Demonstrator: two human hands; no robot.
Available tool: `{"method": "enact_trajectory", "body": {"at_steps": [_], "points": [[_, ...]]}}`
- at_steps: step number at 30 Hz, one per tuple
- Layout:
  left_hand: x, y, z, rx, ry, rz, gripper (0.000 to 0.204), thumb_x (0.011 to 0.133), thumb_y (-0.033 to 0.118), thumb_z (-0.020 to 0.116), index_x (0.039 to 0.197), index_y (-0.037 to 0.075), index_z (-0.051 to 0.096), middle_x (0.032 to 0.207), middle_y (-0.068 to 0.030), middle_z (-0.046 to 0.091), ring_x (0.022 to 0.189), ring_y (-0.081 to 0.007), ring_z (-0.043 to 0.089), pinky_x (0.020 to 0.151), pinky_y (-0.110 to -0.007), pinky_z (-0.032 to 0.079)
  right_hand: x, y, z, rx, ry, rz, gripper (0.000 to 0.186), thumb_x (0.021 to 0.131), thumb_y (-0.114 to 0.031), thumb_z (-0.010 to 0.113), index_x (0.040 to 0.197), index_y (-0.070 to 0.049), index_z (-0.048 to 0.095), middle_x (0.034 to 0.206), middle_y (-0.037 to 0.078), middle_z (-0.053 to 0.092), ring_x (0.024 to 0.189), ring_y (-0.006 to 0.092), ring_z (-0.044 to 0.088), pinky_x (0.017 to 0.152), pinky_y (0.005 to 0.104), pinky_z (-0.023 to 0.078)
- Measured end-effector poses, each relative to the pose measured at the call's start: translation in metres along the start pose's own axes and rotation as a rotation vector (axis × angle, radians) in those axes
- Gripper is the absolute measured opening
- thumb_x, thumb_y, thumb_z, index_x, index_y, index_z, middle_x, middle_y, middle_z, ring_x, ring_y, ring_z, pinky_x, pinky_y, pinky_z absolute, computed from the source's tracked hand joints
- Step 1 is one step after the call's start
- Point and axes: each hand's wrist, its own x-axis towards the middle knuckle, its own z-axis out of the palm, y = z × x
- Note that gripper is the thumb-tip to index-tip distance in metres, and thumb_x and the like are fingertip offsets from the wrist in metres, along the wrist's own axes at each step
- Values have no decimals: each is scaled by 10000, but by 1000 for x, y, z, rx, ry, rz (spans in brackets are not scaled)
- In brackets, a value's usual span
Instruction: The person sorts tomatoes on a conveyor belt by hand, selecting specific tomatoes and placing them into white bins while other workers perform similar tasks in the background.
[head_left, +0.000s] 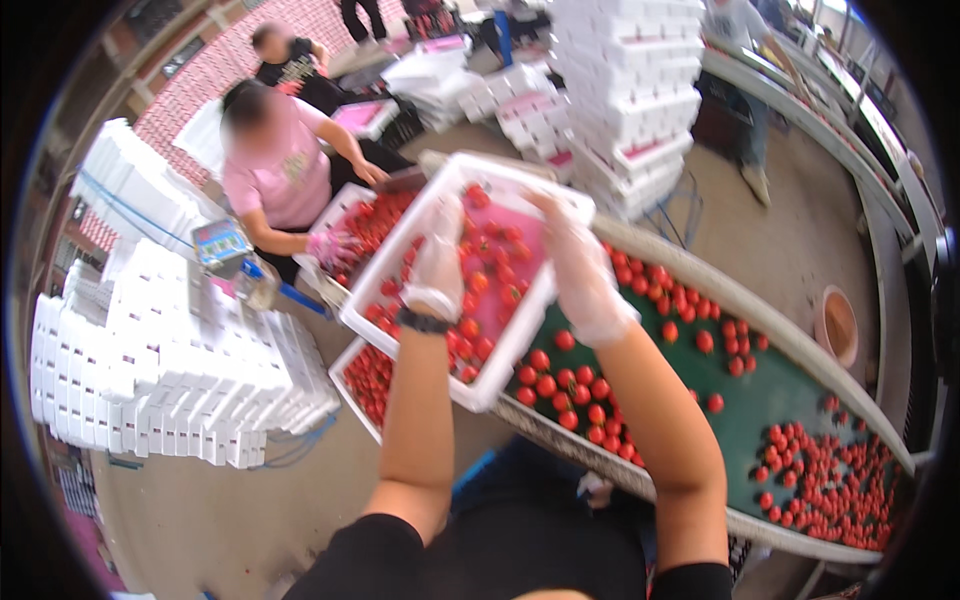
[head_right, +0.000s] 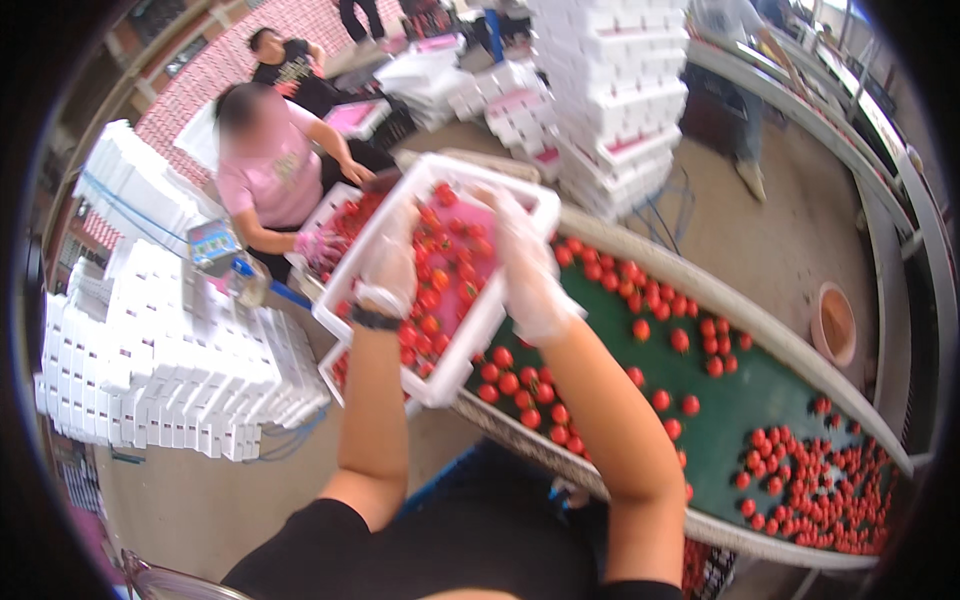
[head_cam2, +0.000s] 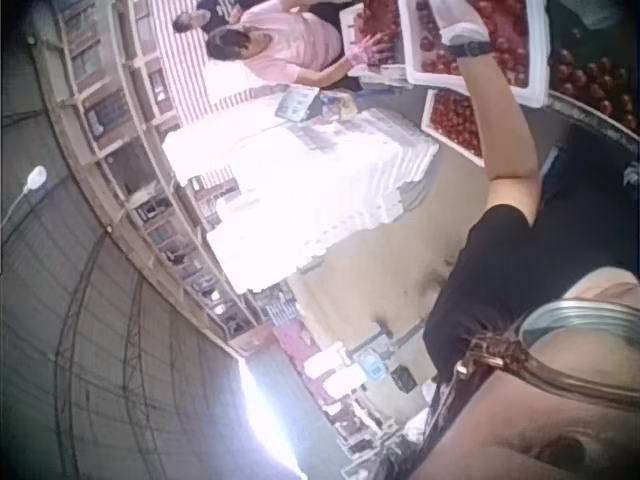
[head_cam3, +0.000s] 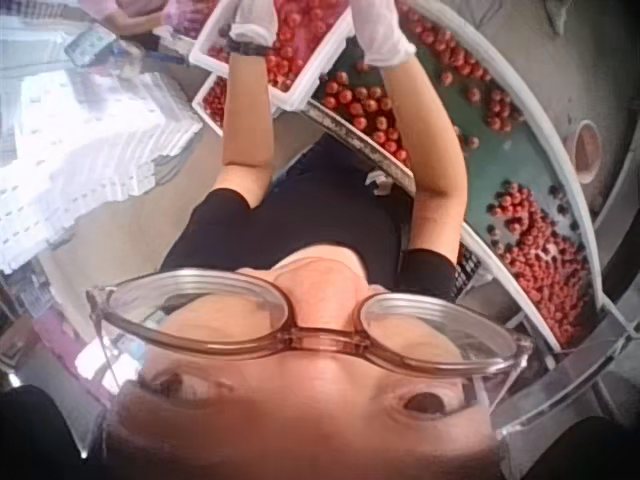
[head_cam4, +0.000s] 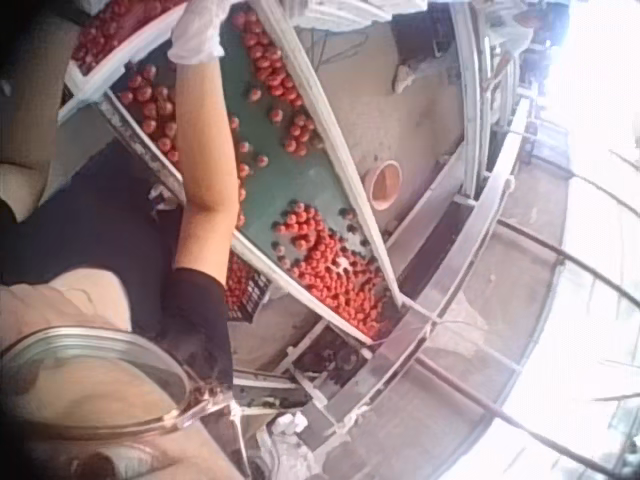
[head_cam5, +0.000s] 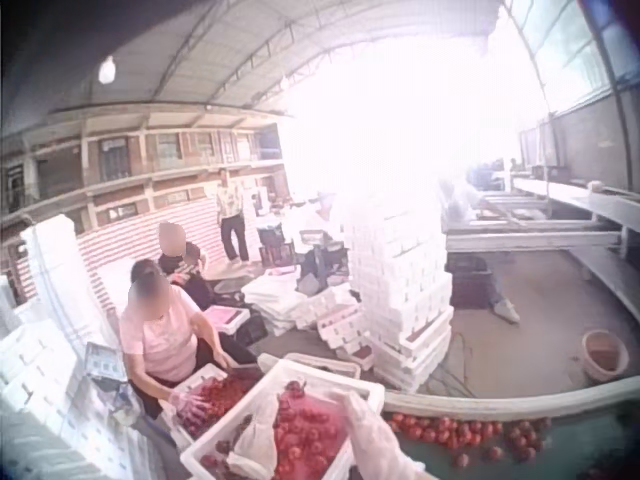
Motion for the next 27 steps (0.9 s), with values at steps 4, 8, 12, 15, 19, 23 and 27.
{"method": "enact_trajectory", "body": {"at_steps": [4,8,12,15,19,23,27], "points": [[-22,8,-18,275,-51,82,513,974,322,406,1314,-63,395,1347,-157,425,1268,-204,371,1068,-293,251,-53,-35,-72,-164,-80,4,430,966,-236,367,1347,-37,389,1400,103,349,1307,226,341,1062,370,292],[-49,22,33,47,-38,141,361,960,171,444,1257,-33,461,1236,-125,510,1161,-194,456,1014,-304,332,-137,-52,-172,-665,-12,191,452,970,-285,354,1326,-9,396,1388,129,351,1285,239,367,1048,356,312],[-119,48,112,-98,-597,192,354,923,143,524,1229,-29,481,1227,-133,516,1171,-212,474,1019,-311,334,-267,-32,-288,-741,586,494,391,922,-199,531,1265,-18,475,1285,167,469,1190,253,456,1014,338,347],[-124,9,127,734,-794,234,377,846,195,601,1133,-34,520,1216,-252,491,1149,-389,463,1023,-403,346,-341,-48,-314,-1403,187,583,437,900,-263,545,1270,-43,473,1212,231,475,1128,349,468,978,366,371],[-145,-87,88,1234,-696,101,653,877,474,479,1316,-1,394,1261,-280,426,1176,-426,413,986,-455,365,-374,-30,-310,-1119,370,962,516,892,-355,547,1285,-34,456,1172,226,498,1117,354,468,957,367,379],[-148,-74,101,1087,-810,-166,736,853,515,519,1361,9,353,1214,-288,438,1120,-435,444,957,-431,381,-385,-53,-292,-529,488,971,568,897,-399,557,1330,-54,427,1317,127,446,1215,200,413,985,329,353],[-149,-75,87,898,-815,-267,683,884,414,555,1366,-17,337,1235,-217,461,1147,-298,469,1002,-337,342,-339,-52,-252,-239,479,1114,647,881,-489,524,1391,-136,339,1382,50,387,1260,226,374,957,450,387]]}}
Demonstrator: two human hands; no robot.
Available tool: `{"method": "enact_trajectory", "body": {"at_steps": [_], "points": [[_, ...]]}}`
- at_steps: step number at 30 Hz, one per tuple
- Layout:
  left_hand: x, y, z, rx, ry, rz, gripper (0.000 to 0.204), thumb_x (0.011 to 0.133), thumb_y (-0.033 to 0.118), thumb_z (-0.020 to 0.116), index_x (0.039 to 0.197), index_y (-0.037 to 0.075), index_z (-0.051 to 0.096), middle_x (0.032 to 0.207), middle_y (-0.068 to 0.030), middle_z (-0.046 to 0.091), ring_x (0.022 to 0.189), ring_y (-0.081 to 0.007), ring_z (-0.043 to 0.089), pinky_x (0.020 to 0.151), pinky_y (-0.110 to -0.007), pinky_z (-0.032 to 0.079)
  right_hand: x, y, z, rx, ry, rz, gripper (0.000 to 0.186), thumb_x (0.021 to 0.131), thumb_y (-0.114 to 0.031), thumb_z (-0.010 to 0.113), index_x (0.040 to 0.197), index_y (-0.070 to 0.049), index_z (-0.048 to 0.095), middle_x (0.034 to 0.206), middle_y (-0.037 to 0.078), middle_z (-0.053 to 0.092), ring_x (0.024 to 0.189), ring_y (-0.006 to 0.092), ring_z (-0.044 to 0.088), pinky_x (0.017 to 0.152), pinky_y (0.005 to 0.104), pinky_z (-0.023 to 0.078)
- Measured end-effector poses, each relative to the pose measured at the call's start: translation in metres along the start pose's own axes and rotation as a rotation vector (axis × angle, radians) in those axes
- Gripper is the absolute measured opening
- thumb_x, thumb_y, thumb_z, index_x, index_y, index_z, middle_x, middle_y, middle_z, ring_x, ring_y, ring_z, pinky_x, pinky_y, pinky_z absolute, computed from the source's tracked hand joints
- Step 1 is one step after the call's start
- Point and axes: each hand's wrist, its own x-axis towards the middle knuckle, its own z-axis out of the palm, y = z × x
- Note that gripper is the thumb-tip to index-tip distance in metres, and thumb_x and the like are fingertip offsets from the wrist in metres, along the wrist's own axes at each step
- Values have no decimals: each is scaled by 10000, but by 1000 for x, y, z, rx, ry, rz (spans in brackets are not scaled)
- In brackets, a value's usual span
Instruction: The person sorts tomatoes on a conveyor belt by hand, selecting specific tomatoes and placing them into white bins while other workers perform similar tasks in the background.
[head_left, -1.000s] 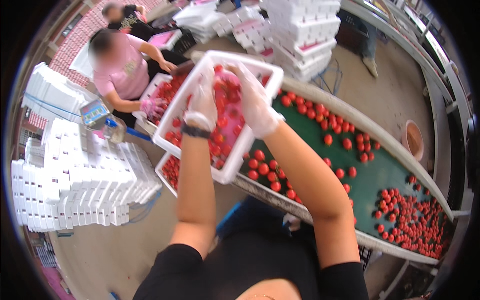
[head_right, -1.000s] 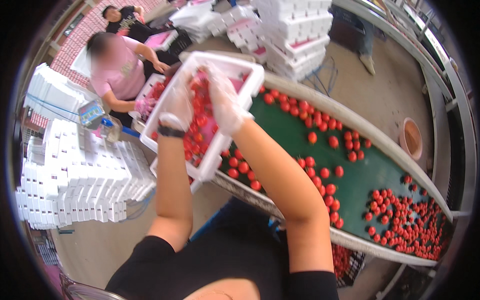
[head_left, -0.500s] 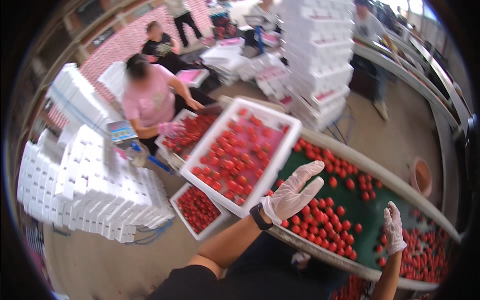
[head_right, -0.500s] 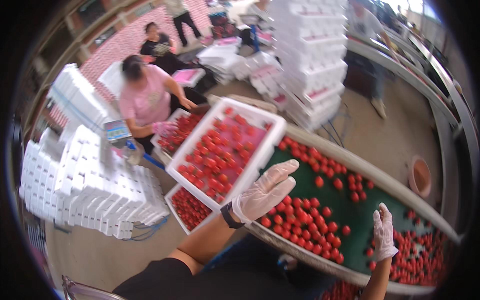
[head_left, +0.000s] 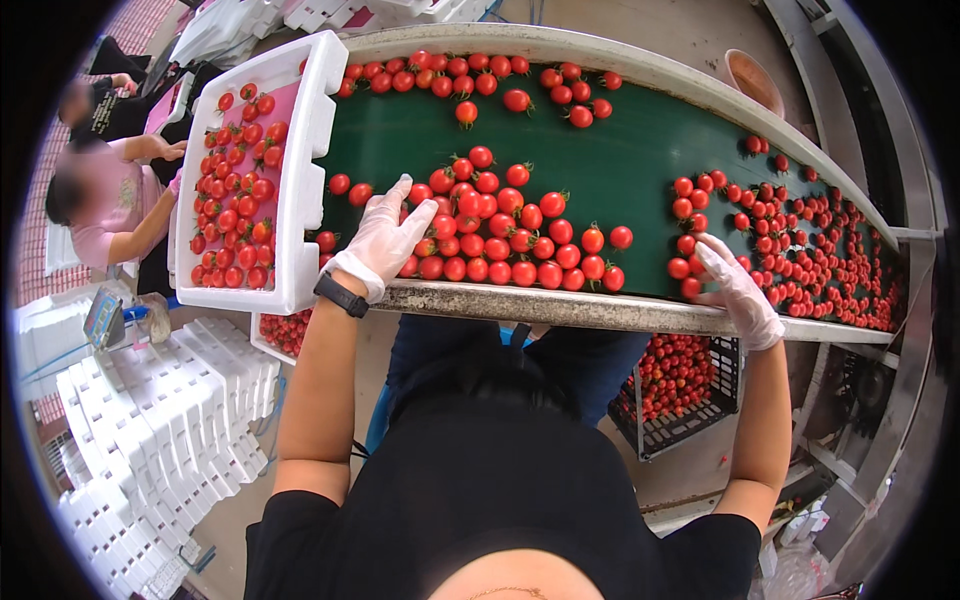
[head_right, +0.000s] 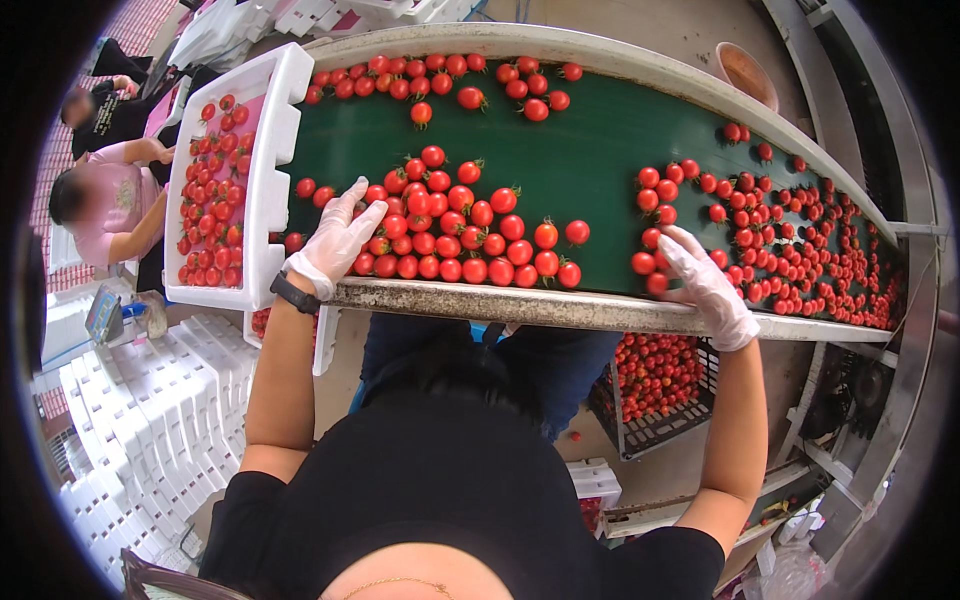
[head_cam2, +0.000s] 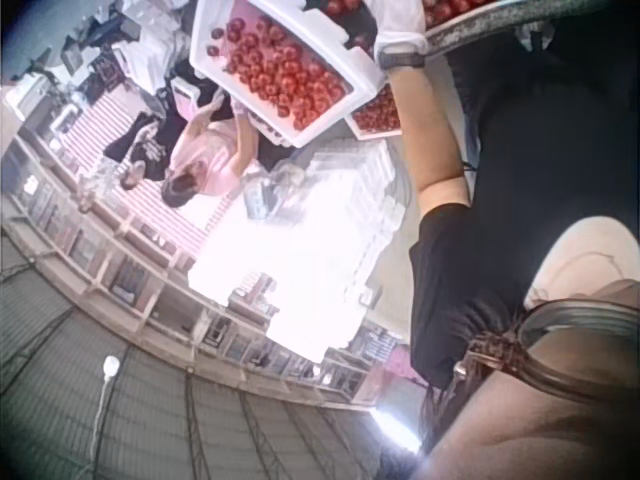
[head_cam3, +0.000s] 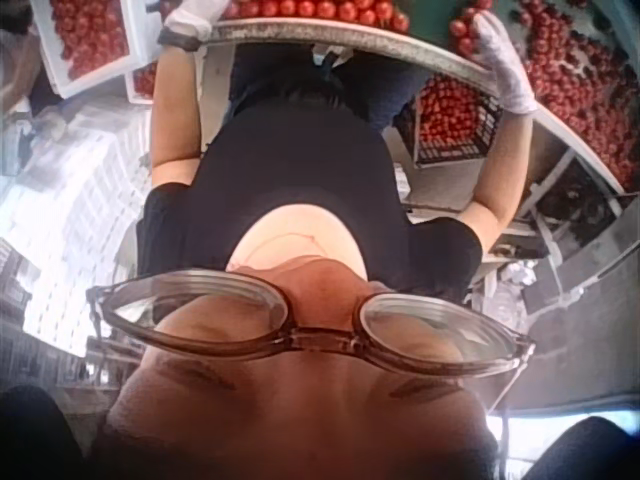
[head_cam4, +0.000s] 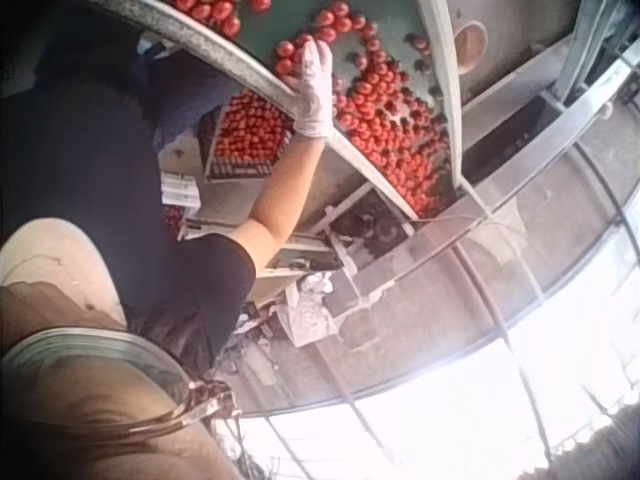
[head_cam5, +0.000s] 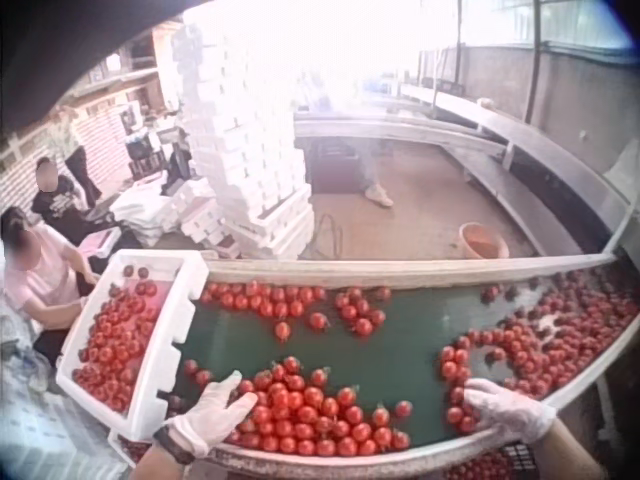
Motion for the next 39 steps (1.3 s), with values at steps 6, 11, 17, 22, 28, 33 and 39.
{"method": "enact_trajectory", "body": {"at_steps": [6,11,17,22,28,33,39], "points": [[-6,15,5,-949,-73,-165,641,920,282,548,1426,49,229,1285,-68,426,1152,-125,456,960,-262,380,17,-19,71,235,-173,-170,722,860,-490,538,1430,-138,267,1445,134,278,1308,285,314,1043,432,292],[-5,48,7,-1277,-229,-188,526,954,261,471,1422,254,232,1394,33,345,1223,-153,402,898,-498,401,60,-23,133,503,-116,-388,651,882,-302,584,1413,-78,281,1408,120,332,1306,195,314,1076,307,255],[2,80,31,-1293,-165,-144,481,955,267,464,1402,242,288,1412,46,326,1231,-134,398,918,-490,386,81,-43,175,796,-67,-415,497,892,-174,588,1344,-70,410,1294,54,450,1203,141,412,1034,283,321],[28,98,55,-1622,-74,28,303,947,122,483,1242,54,465,1222,-53,517,1120,-120,495,966,-254,411,85,-68,204,894,-77,-549,389,900,-140,571,1269,-59,480,1237,60,504,1139,139,468,995,278,365],[49,106,77,-1499,206,207,190,940,127,502,1095,40,571,1117,-44,576,1020,-111,536,910,-254,437,97,-82,221,951,-38,-672,256,927,-138,518,1171,-67,552,1172,46,568,1070,135,530,944,271,419],[10,116,-11,-1241,433,345,224,954,150,475,1141,41,532,1097,-44,549,1011,-117,515,903,-260,419,63,-137,251,750,122,-1002,198,872,-99,565,1065,-63,591,1130,76,543,1126,219,458,980,338,360],[-12,73,-146,-638,718,405,297,987,264,372,1114,56,542,1039,-24,531,966,-127,498,855,-255,404,23,-244,330,806,-142,-1239,172,837,-163,587,991,-88,599,1066,138,525,1124,289,425,977,357,346]]}}
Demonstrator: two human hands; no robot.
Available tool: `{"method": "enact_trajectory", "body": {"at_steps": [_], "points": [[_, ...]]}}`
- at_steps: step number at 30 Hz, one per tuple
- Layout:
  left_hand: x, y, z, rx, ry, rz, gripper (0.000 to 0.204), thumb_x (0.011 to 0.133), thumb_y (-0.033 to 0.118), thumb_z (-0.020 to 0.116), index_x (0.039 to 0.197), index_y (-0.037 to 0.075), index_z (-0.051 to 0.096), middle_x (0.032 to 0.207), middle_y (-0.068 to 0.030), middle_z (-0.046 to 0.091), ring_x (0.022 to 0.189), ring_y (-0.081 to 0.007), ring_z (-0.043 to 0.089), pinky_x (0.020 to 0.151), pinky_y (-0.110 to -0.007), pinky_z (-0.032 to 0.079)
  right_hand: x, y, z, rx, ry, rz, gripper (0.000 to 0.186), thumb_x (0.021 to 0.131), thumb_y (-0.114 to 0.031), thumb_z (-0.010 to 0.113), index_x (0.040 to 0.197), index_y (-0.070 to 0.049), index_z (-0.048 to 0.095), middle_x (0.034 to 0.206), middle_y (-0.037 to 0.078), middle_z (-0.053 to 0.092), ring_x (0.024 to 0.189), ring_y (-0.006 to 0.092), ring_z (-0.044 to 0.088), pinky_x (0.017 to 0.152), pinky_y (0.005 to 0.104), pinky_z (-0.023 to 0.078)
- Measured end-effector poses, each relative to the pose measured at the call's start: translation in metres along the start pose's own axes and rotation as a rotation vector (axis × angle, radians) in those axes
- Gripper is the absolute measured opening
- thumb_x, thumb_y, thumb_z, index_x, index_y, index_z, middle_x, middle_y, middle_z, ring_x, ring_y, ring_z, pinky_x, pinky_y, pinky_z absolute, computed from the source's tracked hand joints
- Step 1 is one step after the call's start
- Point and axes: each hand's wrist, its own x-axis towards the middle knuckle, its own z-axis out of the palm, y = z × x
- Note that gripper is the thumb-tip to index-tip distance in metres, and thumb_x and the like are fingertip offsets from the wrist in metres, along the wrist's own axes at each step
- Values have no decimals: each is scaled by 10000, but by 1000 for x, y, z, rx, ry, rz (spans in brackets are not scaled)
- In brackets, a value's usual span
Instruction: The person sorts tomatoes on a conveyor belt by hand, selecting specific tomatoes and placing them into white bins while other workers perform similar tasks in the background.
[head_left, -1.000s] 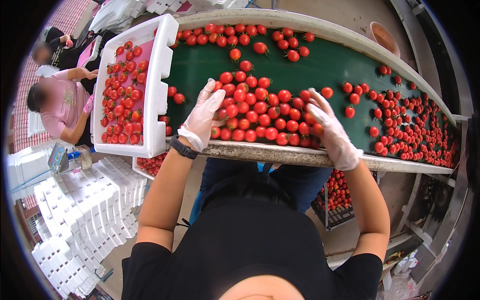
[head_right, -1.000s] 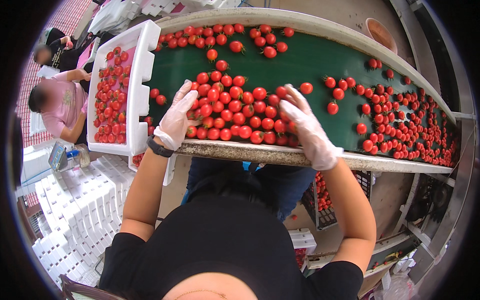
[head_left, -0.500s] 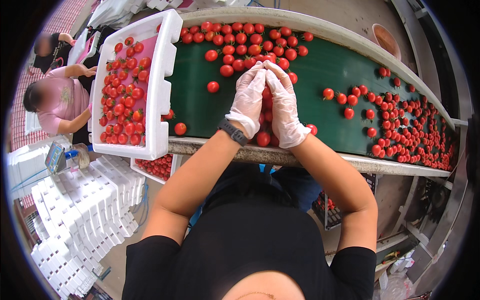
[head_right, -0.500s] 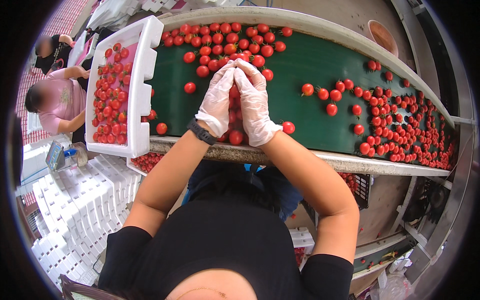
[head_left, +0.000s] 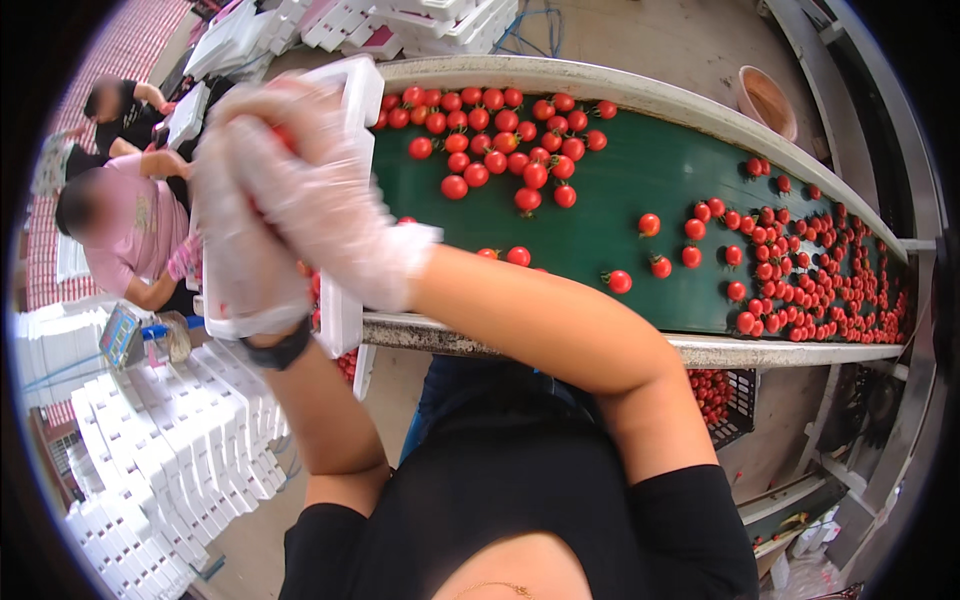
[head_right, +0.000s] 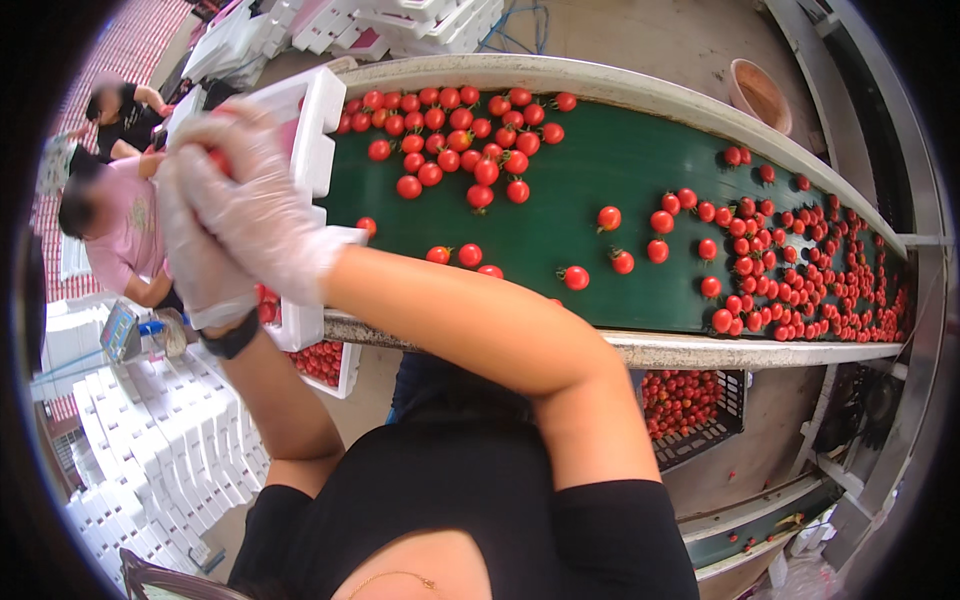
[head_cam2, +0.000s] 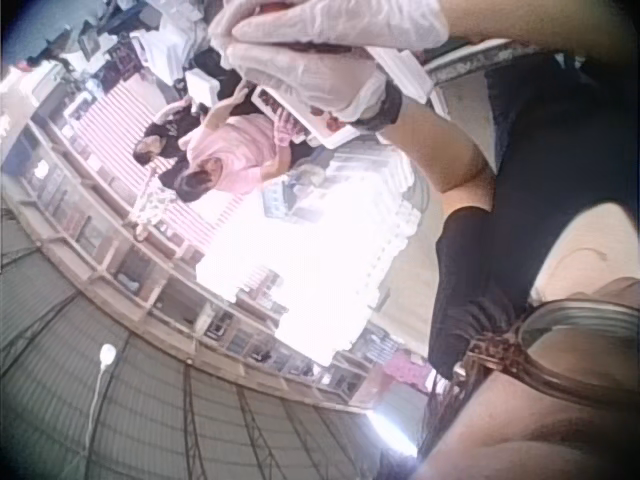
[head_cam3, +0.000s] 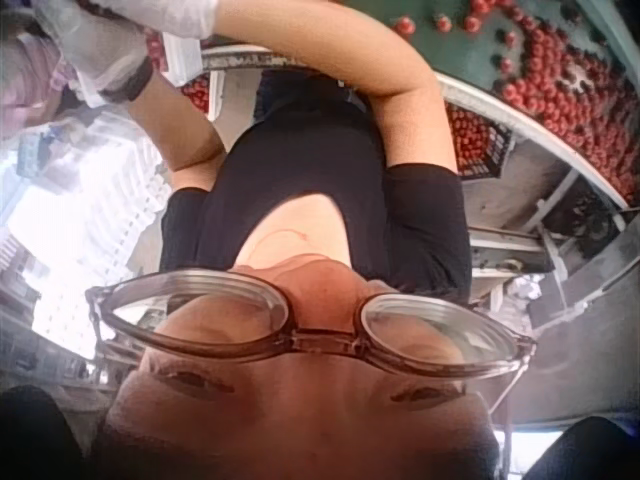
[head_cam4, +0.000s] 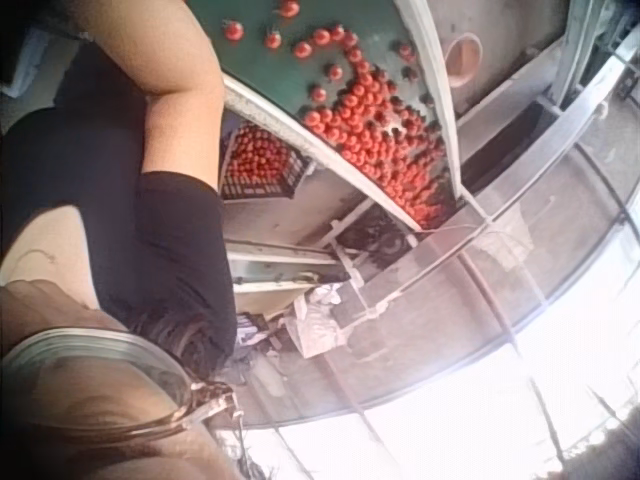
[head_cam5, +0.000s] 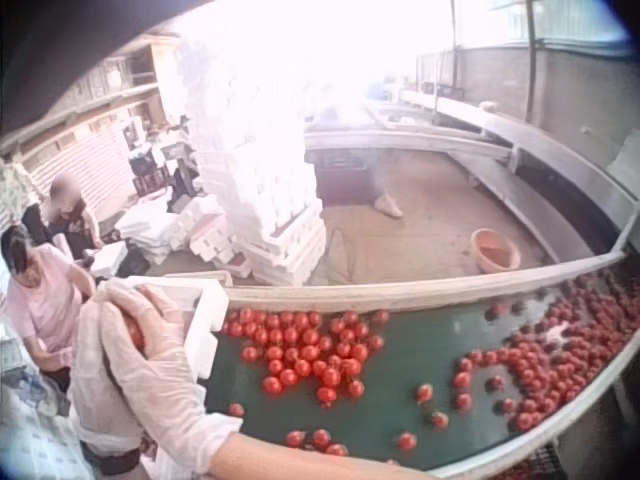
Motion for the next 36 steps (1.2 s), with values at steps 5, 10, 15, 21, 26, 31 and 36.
{"method": "enact_trajectory", "body": {"at_steps": [5,10,15,21,26,31,36], "points": [[46,-103,-87,-571,-63,-385,418,952,182,418,1348,63,360,1348,-94,400,1271,-197,333,1094,-307,210,-7,61,20,-599,-97,-488,189,804,-104,554,982,-57,594,1011,140,551,944,351,507,906,446,369],[11,-62,-26,385,130,48,439,939,225,456,1327,31,391,1345,-129,411,1255,-214,367,1076,-318,248,-23,-8,-105,-767,-343,-292,342,797,-219,564,1100,-62,576,1138,157,527,1131,357,445,970,453,344],[-34,20,42,417,-89,408,471,927,267,493,1307,-1,422,1343,-165,421,1239,-231,401,1057,-329,286,-64,-95,-272,-1705,63,12,613,760,-352,591,1261,-27,450,1349,188,386,1278,356,324,1013,527,250],[-38,-43,122,411,-638,324,578,917,380,504,1317,-27,413,1366,-197,404,1255,-254,398,1052,-346,300,-100,-145,-276,-1333,-439,510,536,862,-402,503,1314,-121,440,1380,164,369,1281,372,329,1058,512,265],[5,-131,172,1025,-604,133,747,873,627,374,1396,94,343,1411,-194,345,1315,-317,308,1093,-438,196,-84,-152,-345,-1876,185,131,569,895,-424,409,1369,-113,361,1451,129,297,1368,332,191,1062,590,150],[26,-164,175,1143,-640,85,717,886,636,300,1402,140,340,1415,-191,335,1308,-338,310,1077,-444,238,-70,-151,-384,-1799,288,601,680,892,-523,375,1432,-125,265,1511,121,166,1377,420,92,1044,661,59],[-29,-133,210,788,-767,177,541,899,458,486,1325,125,466,1301,-184,482,1219,-309,410,1019,-384,332,-69,-111,-355,-1766,-166,434,634,877,-513,400,1378,-126,366,1427,151,338,1375,387,152,1086,599,33]]}}
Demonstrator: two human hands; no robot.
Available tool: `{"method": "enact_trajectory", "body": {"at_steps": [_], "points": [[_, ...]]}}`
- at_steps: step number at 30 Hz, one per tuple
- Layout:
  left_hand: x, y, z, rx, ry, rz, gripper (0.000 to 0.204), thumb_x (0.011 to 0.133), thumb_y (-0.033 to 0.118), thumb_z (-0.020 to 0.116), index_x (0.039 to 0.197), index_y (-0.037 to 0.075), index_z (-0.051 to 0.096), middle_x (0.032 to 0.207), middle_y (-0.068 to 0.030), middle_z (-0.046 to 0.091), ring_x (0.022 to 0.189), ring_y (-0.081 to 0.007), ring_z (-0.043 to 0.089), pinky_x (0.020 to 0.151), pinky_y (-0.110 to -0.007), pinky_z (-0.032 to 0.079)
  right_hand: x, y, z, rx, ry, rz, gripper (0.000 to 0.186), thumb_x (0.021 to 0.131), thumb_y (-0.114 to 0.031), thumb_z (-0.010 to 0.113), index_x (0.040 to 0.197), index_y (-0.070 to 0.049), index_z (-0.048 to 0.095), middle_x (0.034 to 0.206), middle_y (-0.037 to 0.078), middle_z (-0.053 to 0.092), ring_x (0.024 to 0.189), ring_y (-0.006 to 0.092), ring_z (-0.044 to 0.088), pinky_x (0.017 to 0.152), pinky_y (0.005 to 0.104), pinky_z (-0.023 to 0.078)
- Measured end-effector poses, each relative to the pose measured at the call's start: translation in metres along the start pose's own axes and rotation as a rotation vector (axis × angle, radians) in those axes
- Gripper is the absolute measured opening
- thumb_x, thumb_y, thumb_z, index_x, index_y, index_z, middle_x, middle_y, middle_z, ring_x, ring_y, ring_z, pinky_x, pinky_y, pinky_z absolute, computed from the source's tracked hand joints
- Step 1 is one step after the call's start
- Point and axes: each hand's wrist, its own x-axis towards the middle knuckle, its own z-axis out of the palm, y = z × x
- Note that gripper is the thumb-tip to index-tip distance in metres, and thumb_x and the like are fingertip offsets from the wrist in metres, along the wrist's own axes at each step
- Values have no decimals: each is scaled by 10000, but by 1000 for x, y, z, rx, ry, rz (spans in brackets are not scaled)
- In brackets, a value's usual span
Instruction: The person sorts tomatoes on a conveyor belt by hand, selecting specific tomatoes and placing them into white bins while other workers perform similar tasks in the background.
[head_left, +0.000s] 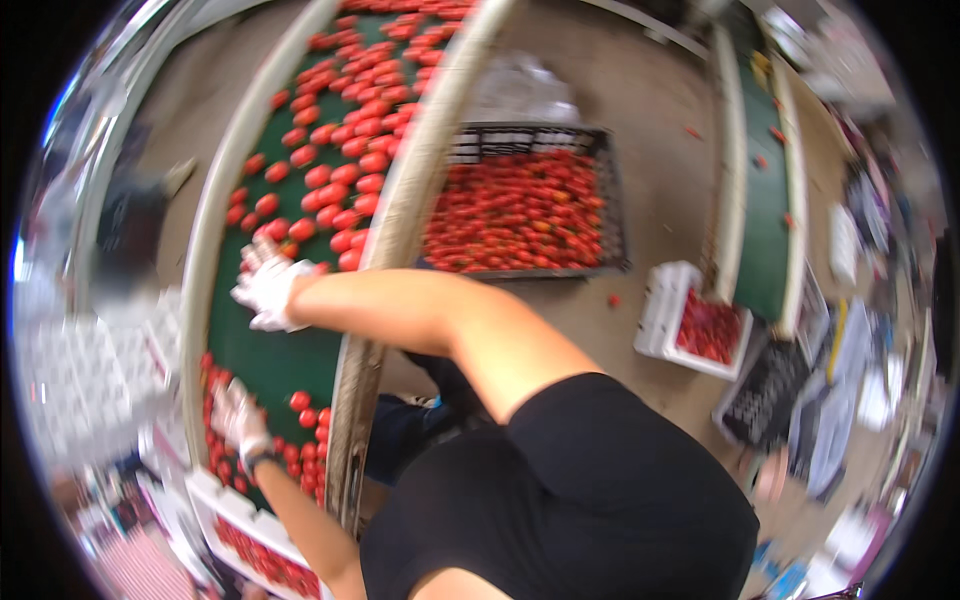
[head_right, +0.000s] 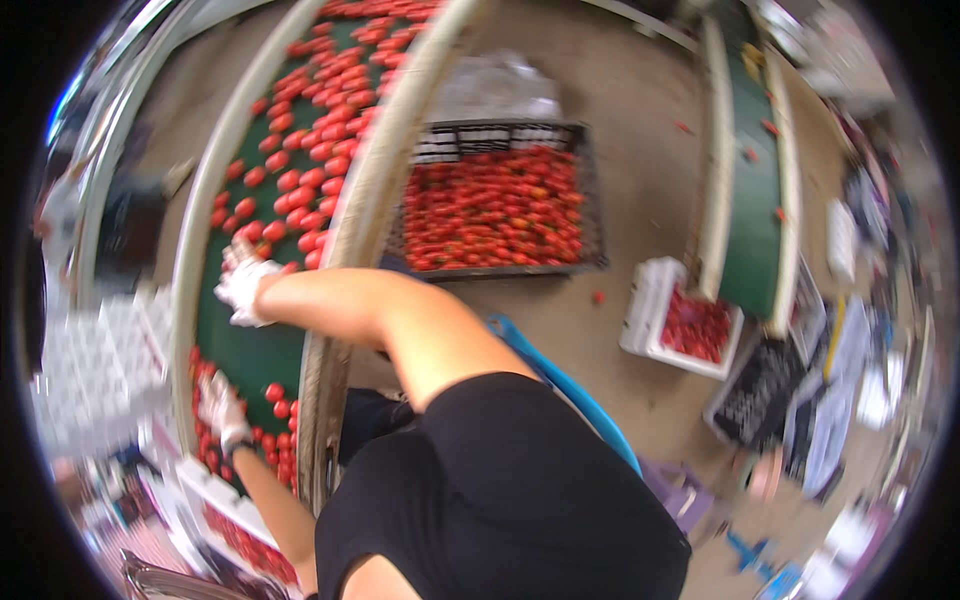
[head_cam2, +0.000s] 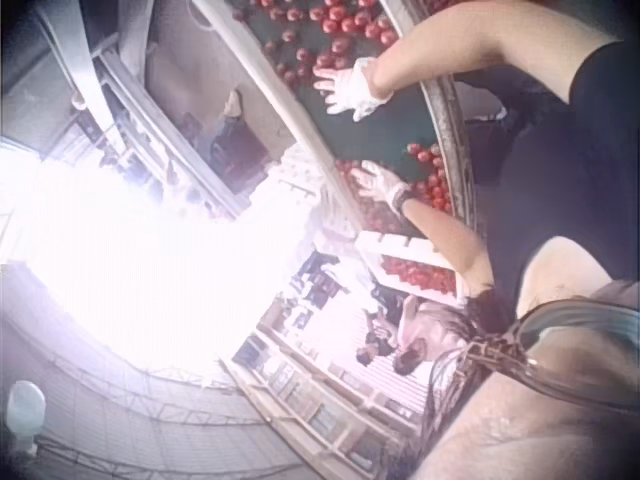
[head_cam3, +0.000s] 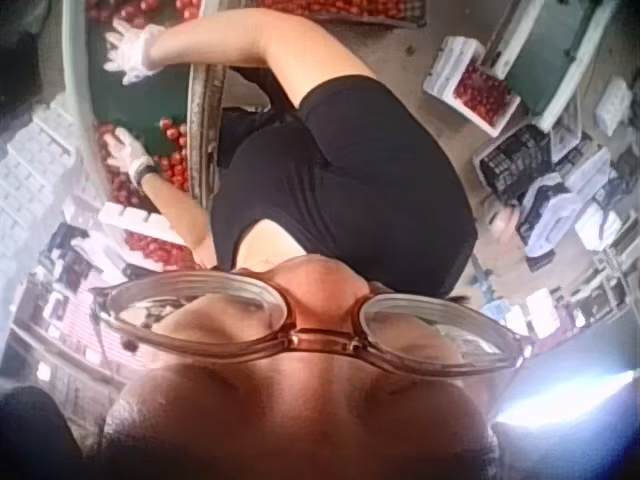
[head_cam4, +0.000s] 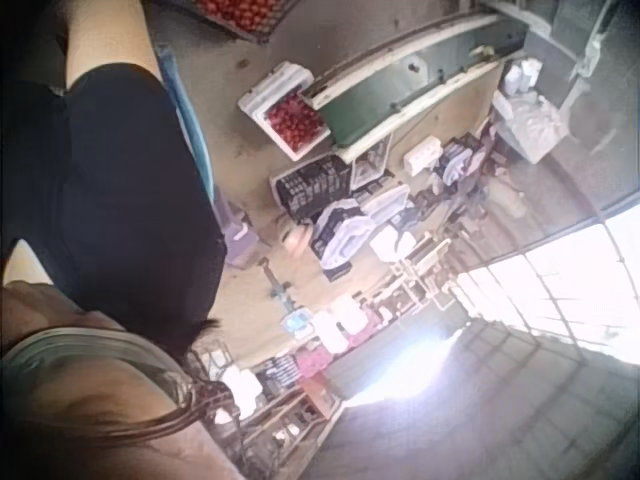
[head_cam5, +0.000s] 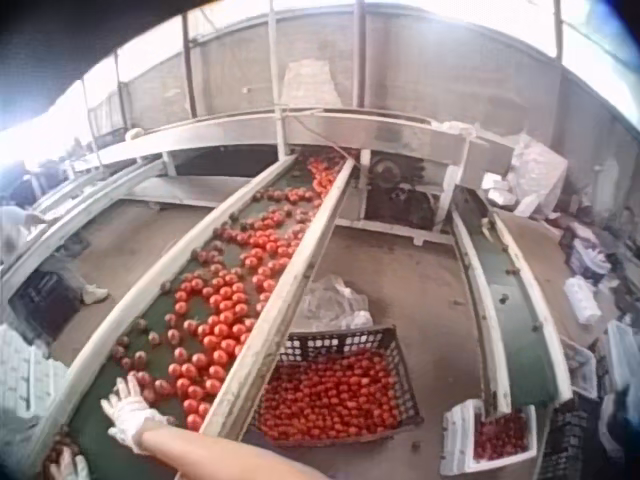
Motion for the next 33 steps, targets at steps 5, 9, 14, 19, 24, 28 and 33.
{"method": "enact_trajectory", "body": {"at_steps": [5,9,14,19,24,28,33], "points": [[-53,71,-5,232,-183,43,544,916,505,397,1397,256,350,1436,-70,355,1350,-359,235,1025,-653,63,-20,-12,3,158,-100,-409,517,916,-454,390,1324,-141,446,1279,151,489,1299,388,308,1062,539,216],[-99,83,-40,-314,-153,226,458,918,288,516,1330,105,443,1373,-125,428,1315,-329,314,1094,-417,190,-45,22,-62,673,-30,-369,309,879,-272,553,1122,-92,613,1108,158,585,1129,327,483,965,399,371],[-130,24,-41,88,163,-111,456,884,283,574,1290,91,496,1382,-163,402,1310,-335,313,1084,-375,240,-79,83,-42,-22,169,181,499,883,-345,536,1321,-121,455,1346,150,439,1234,399,375,1032,423,321],[-147,30,-51,-626,-33,-63,394,915,143,539,1298,66,483,1397,-128,388,1321,-219,329,1086,-321,252,-80,66,-73,652,-73,-6,426,919,-232,540,1312,-84,465,1376,117,421,1289,227,371,1060,322,295],[-169,12,-60,-422,47,-369,475,935,265,494,1340,31,407,1357,-194,405,1286,-251,377,1066,-315,280,-80,122,-87,409,-62,402,541,923,-440,471,1332,-87,436,1306,151,470,1198,236,455,965,340,395],[-173,9,-75,-691,-83,-376,458,974,231,420,1365,8,337,1420,-110,318,1223,-227,431,946,-293,425,-69,81,-101,974,-555,520,581,907,-509,437,1377,-172,376,1167,107,492,986,198,523,767,339,504],[-154,7,-75,-1446,-306,-492,514,956,262,454,1399,78,270,1385,-79,306,1062,-259,527,863,-414,474,-50,47,-79,1238,-736,547,607,908,-513,444,1416,-213,301,1205,142,459,1001,265,534,785,444,497]]}}
